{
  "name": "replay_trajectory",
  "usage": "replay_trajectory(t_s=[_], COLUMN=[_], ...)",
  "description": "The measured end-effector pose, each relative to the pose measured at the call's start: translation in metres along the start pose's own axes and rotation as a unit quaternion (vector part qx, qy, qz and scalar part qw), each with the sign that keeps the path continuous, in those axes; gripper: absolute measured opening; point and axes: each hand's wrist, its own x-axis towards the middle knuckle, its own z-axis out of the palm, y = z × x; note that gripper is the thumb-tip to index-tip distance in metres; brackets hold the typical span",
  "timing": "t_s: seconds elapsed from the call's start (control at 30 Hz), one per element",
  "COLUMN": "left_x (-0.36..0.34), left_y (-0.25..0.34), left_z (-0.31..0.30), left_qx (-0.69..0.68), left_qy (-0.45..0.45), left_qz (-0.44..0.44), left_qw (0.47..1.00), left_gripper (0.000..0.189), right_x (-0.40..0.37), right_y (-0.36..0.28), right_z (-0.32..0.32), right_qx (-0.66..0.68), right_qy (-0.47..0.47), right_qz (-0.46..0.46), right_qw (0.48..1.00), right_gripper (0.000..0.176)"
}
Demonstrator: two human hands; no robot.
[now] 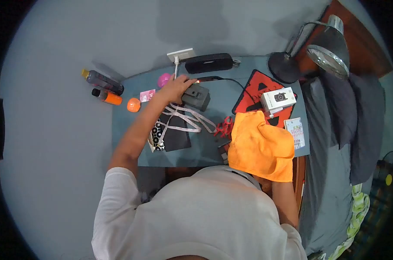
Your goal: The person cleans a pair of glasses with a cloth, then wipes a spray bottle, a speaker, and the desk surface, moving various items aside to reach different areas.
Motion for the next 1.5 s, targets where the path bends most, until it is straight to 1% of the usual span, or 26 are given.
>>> replay_trajectory(t_s=[0.03,0.13,0.17,0.23,0.27,0.33,0.37,0.43,0.47,0.53,0.67,0.73,0.83,0.97,1.03,1.07,1.13,1.17,1.23,1.27,1.3,1.33,1.37,1.4,1.43,1.5], left_x=[0.007,0.019,0.024,0.037,0.046,0.055,0.057,0.063,0.066,0.071,0.071,0.066,0.06,0.048,0.031,0.025,0.016,0.011,-0.001,-0.009,-0.013,-0.016,-0.018,-0.024,-0.031,-0.048], left_y=[-0.005,-0.016,-0.022,-0.035,-0.038,-0.038,-0.037,-0.036,-0.035,-0.037,-0.039,-0.033,-0.029,-0.02,-0.004,0.003,0.016,0.025,0.046,0.062,0.066,0.069,0.071,0.069,0.068,0.07], left_z=[-0.001,0.001,0.005,0.016,0.016,0.003,-0.002,-0.009,-0.009,0.002,0.011,0.008,0.008,0.007,-0.01,-0.011,-0.012,-0.018,-0.043,-0.057,-0.057,-0.058,-0.059,-0.057,-0.054,-0.052], left_qx=[-0.027,-0.073,-0.069,-0.094,-0.092,-0.207,-0.206,-0.297,-0.298,-0.286,-0.285,-0.344,-0.404,-0.413,-0.527,-0.529,-0.678,-0.679,-0.671,-0.68,-0.681,-0.697,-0.713,-0.736,-0.739,-0.716], left_qy=[-0.08,-0.104,-0.107,-0.048,-0.051,-0.158,-0.157,-0.213,-0.21,-0.183,-0.173,-0.169,-0.175,-0.16,-0.147,-0.146,-0.132,-0.131,-0.114,-0.093,-0.089,-0.087,-0.084,-0.079,-0.069,-0.062], left_qz=[0.002,0.021,0.025,0.097,0.1,0.007,0.008,-0.06,-0.057,-0.103,-0.108,-0.135,-0.151,-0.144,-0.183,-0.181,-0.21,-0.208,-0.25,-0.254,-0.253,-0.271,-0.288,-0.246,-0.244,-0.196], left_qw=[0.996,0.992,0.992,0.99,0.989,0.966,0.966,0.929,0.929,0.935,0.937,0.914,0.885,0.885,0.817,0.816,0.692,0.692,0.688,0.682,0.681,0.658,0.634,0.626,0.624,0.667], left_gripper=[0.098,0.092,0.092,0.087,0.087,0.083,0.083,0.081,0.081,0.082,0.08,0.071,0.067,0.065,0.061,0.061,0.05,0.05,0.048,0.047,0.047,0.053,0.06,0.057,0.057,0.053], right_x=[-0.001,-0.005,-0.006,-0.007,-0.007,-0.008,-0.008,-0.007,-0.008,-0.008,-0.008,-0.007,-0.002,0.018,0.033,0.045,0.074,0.089,0.131,0.13,0.127,0.123,0.101,0.078,0.063,0.049], right_y=[0.0,0.002,0.003,0.004,0.005,0.008,0.008,0.01,0.011,0.012,0.014,0.014,0.013,0.006,0.0,-0.003,-0.005,-0.003,0.013,0.019,0.032,0.045,0.059,0.066,0.076,0.092], right_z=[-0.003,-0.01,-0.012,-0.015,-0.017,-0.017,-0.017,-0.016,-0.016,-0.016,-0.018,-0.019,-0.017,-0.008,0.002,0.009,0.028,0.037,0.064,0.076,0.101,0.122,0.131,0.133,0.127,0.114], right_qx=[0.003,0.015,0.017,0.021,0.023,0.025,0.026,0.023,0.023,0.025,0.026,0.026,0.021,0.004,-0.016,-0.032,-0.073,-0.098,-0.175,-0.177,-0.454,-0.67,-0.694,-0.71,-0.711,-0.666], right_qy=[0.004,0.013,0.015,0.018,0.019,0.018,0.017,0.013,0.011,0.01,0.007,0.008,0.002,-0.022,-0.043,-0.059,-0.097,-0.118,-0.175,-0.178,-0.119,-0.046,-0.039,-0.081,-0.088,-0.175], right_qz=[-0.002,-0.003,-0.004,-0.004,-0.006,-0.007,-0.009,-0.011,-0.012,-0.012,-0.011,-0.009,-0.013,-0.034,-0.056,-0.072,-0.111,-0.134,-0.207,-0.208,-0.377,-0.5,-0.517,-0.48,-0.485,-0.46], right_qw=[1.0,1.0,1.0,1.0,1.0,0.999,0.999,1.0,1.0,1.0,1.0,1.0,1.0,0.999,0.997,0.995,0.986,0.979,0.947,0.945,0.799,0.547,0.5,0.509,0.502,0.56], right_gripper=[0.031,0.031,0.03,0.03,0.03,0.03,0.03,0.03,0.03,0.03,0.03,0.03,0.03,0.03,0.03,0.03,0.03,0.03,0.03,0.03,0.038,0.047,0.055,0.058,0.058,0.059])
